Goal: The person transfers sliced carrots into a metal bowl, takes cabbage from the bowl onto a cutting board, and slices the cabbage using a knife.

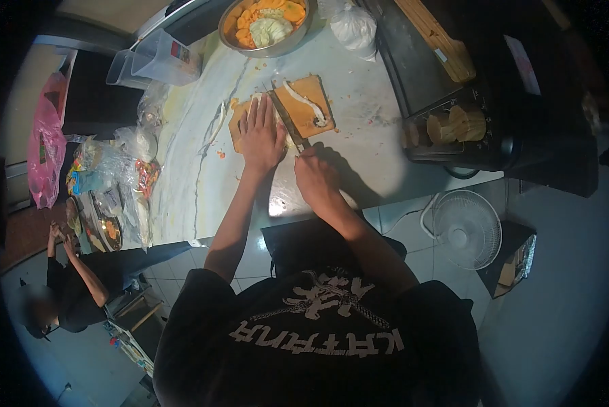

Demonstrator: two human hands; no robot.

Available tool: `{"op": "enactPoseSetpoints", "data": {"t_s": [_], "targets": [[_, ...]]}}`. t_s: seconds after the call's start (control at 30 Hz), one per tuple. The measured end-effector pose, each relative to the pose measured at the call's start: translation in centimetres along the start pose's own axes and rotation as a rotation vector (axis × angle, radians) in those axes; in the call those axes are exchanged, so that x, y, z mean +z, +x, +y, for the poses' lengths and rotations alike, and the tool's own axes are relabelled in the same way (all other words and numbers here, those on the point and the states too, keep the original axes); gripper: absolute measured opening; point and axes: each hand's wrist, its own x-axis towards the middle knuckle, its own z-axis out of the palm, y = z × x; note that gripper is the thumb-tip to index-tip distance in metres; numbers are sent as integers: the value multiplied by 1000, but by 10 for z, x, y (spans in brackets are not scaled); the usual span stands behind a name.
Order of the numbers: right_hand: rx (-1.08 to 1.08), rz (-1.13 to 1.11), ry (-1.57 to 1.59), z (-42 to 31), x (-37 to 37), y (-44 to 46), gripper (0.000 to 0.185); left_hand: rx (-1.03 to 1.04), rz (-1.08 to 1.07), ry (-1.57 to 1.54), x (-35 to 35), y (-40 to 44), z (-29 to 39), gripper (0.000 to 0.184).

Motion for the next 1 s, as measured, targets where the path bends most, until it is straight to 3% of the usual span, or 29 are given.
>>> {"op": "enactPoseSetpoints", "data": {"t_s": [0.5,0.57,0.8,1.0], "targets": [[-98,113,-25,-1,11,10,30,0,-8,16,-1,0,-1,66],[19,78,-76,-1,12,1,29,-6,-10,19,-1,1,-1,66],[-61,109,-88,1,17,22,30,-3,-12,-19,-3,0,-1,66],[70,65,-82,7,23,-2,29,-9,-26,0,-3,0,0,67]]}}
